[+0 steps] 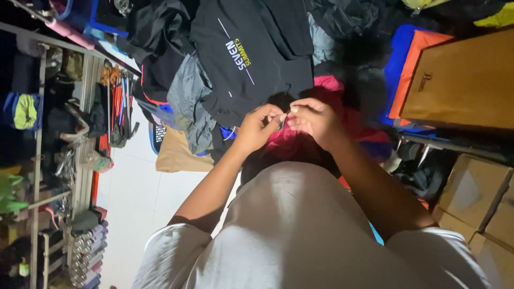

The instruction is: Inspecting and adjusting the straps and buckles of a black outdoor vest among a pile of clothes.

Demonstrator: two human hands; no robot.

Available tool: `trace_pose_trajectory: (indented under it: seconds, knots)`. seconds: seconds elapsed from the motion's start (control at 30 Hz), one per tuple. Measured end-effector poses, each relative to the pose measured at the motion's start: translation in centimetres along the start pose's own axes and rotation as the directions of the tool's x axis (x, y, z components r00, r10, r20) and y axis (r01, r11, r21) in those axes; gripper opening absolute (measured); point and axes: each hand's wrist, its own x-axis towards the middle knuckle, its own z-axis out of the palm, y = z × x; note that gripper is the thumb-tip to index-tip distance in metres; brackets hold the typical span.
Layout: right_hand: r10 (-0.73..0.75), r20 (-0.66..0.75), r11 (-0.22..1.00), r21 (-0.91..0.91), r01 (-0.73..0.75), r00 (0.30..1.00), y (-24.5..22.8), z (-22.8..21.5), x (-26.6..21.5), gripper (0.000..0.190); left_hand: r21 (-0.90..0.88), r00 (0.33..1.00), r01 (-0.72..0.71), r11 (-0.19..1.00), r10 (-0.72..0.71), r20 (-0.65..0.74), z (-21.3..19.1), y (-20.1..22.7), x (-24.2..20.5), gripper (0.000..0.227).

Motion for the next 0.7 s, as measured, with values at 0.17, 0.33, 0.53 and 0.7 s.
trace_pose_trajectory:
  seconds: [0.17, 0.33, 0.53, 0.7]
  knots:
    - [0.081, 0.070, 0.995, 0.043, -0.085, 0.994, 0.4, -1.3, 0.9, 0.029, -0.005, 0.996, -0.014, 1.000, 0.014, -0.086, 1.6, 0.6, 0.0, 0.008]
    - [0.053, 0.145, 0.998, -0.038, -0.048, 0.988, 0.3, -1.8, 1.1, 0.029, -0.046, 0.992, 0.028, 0.999, -0.033, -0.123, 2.8, 1.3, -0.4, 0.007]
    - [0.036, 0.165, 0.996, -0.081, -0.023, 0.986, -0.3, -3.4, 1.9, 0.023, -0.052, 0.985, 0.067, 0.996, -0.075, -0.155, 4.4, 2.1, -0.5, 0.005]
    - [0.025, 0.179, 0.996, -0.091, -0.009, 0.984, -1.2, -4.4, 1.9, 0.024, -0.026, 0.978, 0.092, 0.995, -0.095, -0.187, 5.4, 2.0, -0.1, 0.006]
